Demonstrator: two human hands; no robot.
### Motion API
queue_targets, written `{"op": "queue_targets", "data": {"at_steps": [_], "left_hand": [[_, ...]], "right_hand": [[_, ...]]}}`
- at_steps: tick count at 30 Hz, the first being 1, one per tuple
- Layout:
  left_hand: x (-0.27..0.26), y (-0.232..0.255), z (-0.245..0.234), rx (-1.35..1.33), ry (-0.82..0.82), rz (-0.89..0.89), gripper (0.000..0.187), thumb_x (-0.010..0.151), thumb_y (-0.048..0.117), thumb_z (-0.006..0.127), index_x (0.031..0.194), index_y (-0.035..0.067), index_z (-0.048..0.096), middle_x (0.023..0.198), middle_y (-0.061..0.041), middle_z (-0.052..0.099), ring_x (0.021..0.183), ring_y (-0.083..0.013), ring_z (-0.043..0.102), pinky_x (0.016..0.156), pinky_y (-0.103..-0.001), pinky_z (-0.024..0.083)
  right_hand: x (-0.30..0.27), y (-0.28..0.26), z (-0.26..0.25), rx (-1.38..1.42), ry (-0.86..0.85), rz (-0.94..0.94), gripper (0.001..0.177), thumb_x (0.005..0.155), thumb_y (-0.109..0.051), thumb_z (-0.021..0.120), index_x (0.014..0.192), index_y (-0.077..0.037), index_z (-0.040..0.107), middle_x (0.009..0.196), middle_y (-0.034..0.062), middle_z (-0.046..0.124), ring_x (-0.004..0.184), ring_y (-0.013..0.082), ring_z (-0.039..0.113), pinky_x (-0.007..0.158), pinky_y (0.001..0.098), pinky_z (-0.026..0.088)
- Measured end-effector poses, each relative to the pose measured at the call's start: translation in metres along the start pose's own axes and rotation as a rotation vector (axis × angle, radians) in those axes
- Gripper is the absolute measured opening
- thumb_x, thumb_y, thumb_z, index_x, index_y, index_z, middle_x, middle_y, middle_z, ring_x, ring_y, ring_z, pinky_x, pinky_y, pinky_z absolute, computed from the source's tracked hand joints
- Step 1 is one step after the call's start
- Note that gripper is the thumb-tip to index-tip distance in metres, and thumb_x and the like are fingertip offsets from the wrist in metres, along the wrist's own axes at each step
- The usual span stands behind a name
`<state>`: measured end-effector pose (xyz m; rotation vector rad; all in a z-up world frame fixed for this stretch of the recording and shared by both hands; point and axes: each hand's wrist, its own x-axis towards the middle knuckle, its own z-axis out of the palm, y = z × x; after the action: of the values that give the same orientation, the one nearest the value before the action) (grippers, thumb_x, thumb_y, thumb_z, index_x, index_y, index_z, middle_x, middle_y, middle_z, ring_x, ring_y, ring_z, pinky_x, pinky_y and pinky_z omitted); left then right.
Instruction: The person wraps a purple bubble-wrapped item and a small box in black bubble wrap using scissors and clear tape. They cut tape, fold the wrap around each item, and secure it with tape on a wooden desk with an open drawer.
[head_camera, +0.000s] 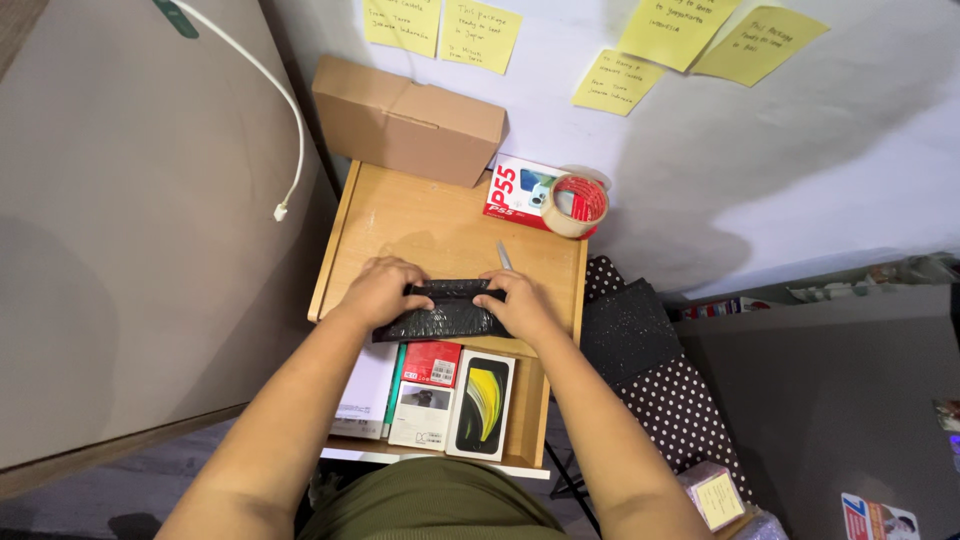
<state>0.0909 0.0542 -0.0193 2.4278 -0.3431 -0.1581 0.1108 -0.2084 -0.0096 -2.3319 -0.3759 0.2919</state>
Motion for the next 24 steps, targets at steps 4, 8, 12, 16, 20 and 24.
{"op": "queue_targets", "data": {"at_steps": [4,8,12,16,20,24], "left_hand": [[-0.001,-0.014,-0.009,0.017,-0.069,-0.05,0.039,0.072,0.044,0.085,0.082,0.009,0.07,0.091,-0.007,0.073,0.099,-0.0281,0.066,0.098,-0.04,0.044],[-0.001,-0.025,-0.008,-0.039,-0.058,-0.049,0.038,0.074,0.04,0.085,0.079,0.007,0.068,0.089,-0.008,0.071,0.096,-0.0305,0.065,0.093,-0.041,0.047],[-0.005,-0.034,-0.003,-0.151,-0.053,-0.074,0.034,0.078,0.037,0.083,0.082,0.006,0.067,0.094,-0.008,0.07,0.095,-0.0307,0.065,0.089,-0.04,0.052],[-0.012,-0.03,-0.012,-0.183,0.024,-0.033,0.027,0.078,0.032,0.081,0.084,0.008,0.072,0.1,-0.007,0.073,0.1,-0.0305,0.065,0.092,-0.042,0.05],[-0.02,-0.012,-0.034,0.226,0.087,-0.242,0.02,0.077,0.028,0.081,0.092,0.015,0.077,0.108,-0.008,0.073,0.11,-0.0329,0.062,0.094,-0.05,0.043],[-0.023,0.013,-0.023,0.394,0.311,-0.38,0.014,0.099,0.022,0.067,0.103,0.01,0.074,0.115,-0.01,0.07,0.113,-0.0296,0.062,0.096,-0.046,0.047]], "right_hand": [[0.005,-0.005,-0.007,-0.061,-0.079,0.147,0.028,0.077,-0.024,0.085,0.085,-0.002,0.07,0.121,0.0004,0.076,0.101,0.0255,0.071,0.09,0.0359,0.054],[0.012,-0.002,-0.009,-0.002,-0.097,0.17,0.028,0.073,-0.023,0.088,0.085,-0.003,0.072,0.117,0.002,0.077,0.101,0.021,0.073,0.09,0.0329,0.054],[0.024,0.007,-0.012,0.066,-0.148,0.178,0.029,0.07,-0.022,0.09,0.08,-0.002,0.072,0.114,0.0044,0.079,0.099,0.0181,0.075,0.089,0.0304,0.056],[0.031,0.011,-0.014,0.046,-0.198,0.215,0.029,0.068,-0.021,0.091,0.076,-0.002,0.071,0.107,0.0058,0.081,0.094,0.0174,0.075,0.085,0.0306,0.057],[0.036,0.015,-0.012,0.064,-0.222,0.206,0.028,0.067,-0.019,0.092,0.076,-0.002,0.071,0.102,0.0052,0.08,0.088,0.0172,0.073,0.08,0.0316,0.057],[0.04,0.025,-0.005,0.071,-0.24,0.258,0.028,0.066,-0.016,0.093,0.081,-0.004,0.073,0.094,0.0099,0.079,0.084,0.0175,0.071,0.076,0.0307,0.056]]}}
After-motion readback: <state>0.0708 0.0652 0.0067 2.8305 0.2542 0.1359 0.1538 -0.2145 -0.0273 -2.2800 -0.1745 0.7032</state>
